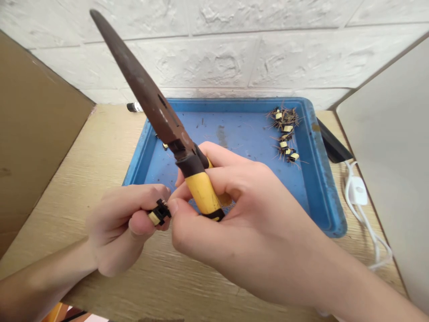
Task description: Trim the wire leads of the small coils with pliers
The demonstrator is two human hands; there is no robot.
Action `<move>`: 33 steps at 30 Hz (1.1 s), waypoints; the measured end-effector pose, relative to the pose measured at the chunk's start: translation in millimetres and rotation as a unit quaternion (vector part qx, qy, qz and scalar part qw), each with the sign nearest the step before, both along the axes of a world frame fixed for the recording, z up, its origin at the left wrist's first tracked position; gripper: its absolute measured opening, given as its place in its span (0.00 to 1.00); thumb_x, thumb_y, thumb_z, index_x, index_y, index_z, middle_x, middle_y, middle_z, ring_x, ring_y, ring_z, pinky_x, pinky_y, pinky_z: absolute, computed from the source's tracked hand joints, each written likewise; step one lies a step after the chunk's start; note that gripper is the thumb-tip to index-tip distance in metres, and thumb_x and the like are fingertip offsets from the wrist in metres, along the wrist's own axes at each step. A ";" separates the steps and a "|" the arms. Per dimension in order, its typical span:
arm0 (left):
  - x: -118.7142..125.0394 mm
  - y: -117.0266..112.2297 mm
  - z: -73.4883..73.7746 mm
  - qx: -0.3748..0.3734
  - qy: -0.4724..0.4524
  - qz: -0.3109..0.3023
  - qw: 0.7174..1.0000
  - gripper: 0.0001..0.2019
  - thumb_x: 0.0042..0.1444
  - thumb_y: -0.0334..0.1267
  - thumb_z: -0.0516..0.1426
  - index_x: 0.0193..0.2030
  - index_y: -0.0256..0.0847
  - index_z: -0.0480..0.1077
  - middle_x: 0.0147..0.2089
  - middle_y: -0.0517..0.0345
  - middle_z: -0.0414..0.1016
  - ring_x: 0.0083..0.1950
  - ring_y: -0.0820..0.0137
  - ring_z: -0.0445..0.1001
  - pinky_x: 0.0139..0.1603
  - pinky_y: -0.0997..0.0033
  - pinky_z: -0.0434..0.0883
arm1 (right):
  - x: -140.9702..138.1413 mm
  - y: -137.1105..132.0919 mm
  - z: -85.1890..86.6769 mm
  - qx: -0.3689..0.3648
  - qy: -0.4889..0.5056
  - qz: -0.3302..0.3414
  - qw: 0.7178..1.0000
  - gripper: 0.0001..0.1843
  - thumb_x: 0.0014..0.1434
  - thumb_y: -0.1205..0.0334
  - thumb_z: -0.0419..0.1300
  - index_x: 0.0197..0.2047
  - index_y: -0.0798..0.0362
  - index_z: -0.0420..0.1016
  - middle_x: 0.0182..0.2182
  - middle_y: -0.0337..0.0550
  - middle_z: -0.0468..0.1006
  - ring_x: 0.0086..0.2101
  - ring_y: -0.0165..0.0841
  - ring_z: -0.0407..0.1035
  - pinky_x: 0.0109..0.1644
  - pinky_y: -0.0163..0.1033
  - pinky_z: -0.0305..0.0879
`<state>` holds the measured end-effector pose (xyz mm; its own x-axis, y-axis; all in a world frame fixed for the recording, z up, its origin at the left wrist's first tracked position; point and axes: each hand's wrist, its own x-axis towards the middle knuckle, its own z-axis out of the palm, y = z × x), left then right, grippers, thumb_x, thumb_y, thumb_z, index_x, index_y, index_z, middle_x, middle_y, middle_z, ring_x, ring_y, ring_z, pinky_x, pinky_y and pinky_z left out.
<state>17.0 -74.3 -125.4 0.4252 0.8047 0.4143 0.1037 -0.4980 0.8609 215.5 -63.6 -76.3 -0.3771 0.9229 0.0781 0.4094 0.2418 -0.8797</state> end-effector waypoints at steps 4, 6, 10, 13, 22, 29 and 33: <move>-1.4 -1.6 1.5 -0.011 0.007 0.000 1.000 0.24 0.74 0.50 0.54 0.27 0.39 0.65 0.23 0.65 0.63 0.22 0.77 0.61 0.22 0.74 0.59 | -0.8 -1.3 1.9 0.030 -0.003 0.000 1.000 0.16 0.59 0.65 0.66 0.20 0.48 0.75 0.31 0.34 0.79 0.29 0.27 0.71 0.29 0.33 0.69; -1.9 -2.1 1.3 -0.009 0.002 0.000 1.000 0.25 0.74 0.50 0.54 0.27 0.39 0.65 0.22 0.64 0.63 0.22 0.78 0.61 0.22 0.74 0.59 | -1.3 -1.4 1.2 0.041 -0.013 0.004 0.999 0.14 0.59 0.66 0.66 0.22 0.47 0.77 0.33 0.34 0.80 0.31 0.28 0.72 0.31 0.34 0.70; -1.2 -1.1 1.2 -0.012 0.005 -0.005 1.000 0.25 0.74 0.50 0.54 0.27 0.39 0.64 0.23 0.65 0.62 0.23 0.78 0.60 0.23 0.75 0.58 | -1.2 -0.5 -0.5 0.027 -0.004 0.002 1.000 0.16 0.60 0.65 0.65 0.20 0.49 0.74 0.31 0.34 0.79 0.28 0.26 0.70 0.27 0.33 0.66; -0.2 -0.4 2.6 -0.001 0.011 -0.008 1.000 0.25 0.75 0.50 0.53 0.27 0.39 0.61 0.23 0.67 0.58 0.23 0.79 0.56 0.22 0.75 0.55 | -0.8 -0.1 -1.1 0.019 0.022 -0.006 1.000 0.16 0.60 0.63 0.65 0.21 0.49 0.74 0.30 0.35 0.78 0.27 0.26 0.69 0.26 0.33 0.64; 1.3 -1.5 1.2 0.016 0.009 -0.011 1.000 0.23 0.75 0.47 0.53 0.27 0.40 0.60 0.24 0.67 0.56 0.23 0.78 0.55 0.23 0.73 0.54 | 1.7 -1.0 -2.1 0.027 0.023 0.018 0.999 0.17 0.61 0.66 0.63 0.20 0.51 0.71 0.31 0.34 0.76 0.30 0.24 0.70 0.27 0.28 0.65; 1.4 -0.9 -0.2 0.022 0.002 -0.014 1.000 0.23 0.76 0.47 0.52 0.27 0.39 0.61 0.24 0.66 0.57 0.23 0.78 0.56 0.22 0.73 0.53 | 1.6 -0.1 2.7 0.007 -0.006 0.035 0.999 0.15 0.61 0.65 0.65 0.22 0.51 0.73 0.32 0.34 0.77 0.30 0.24 0.70 0.28 0.29 0.67; 2.1 0.3 -1.6 0.024 0.000 -0.020 1.000 0.22 0.76 0.45 0.53 0.28 0.40 0.61 0.24 0.65 0.57 0.23 0.78 0.56 0.21 0.71 0.53 | 1.5 1.2 1.5 0.017 -0.003 0.041 0.999 0.15 0.61 0.67 0.65 0.22 0.51 0.73 0.32 0.35 0.77 0.31 0.24 0.70 0.28 0.29 0.67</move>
<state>19.0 -74.0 -127.0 0.4565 0.7668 0.4513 0.0830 -0.5417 0.8365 217.0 -62.4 -74.8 -0.4517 0.8857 0.1073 0.3917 0.3049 -0.8681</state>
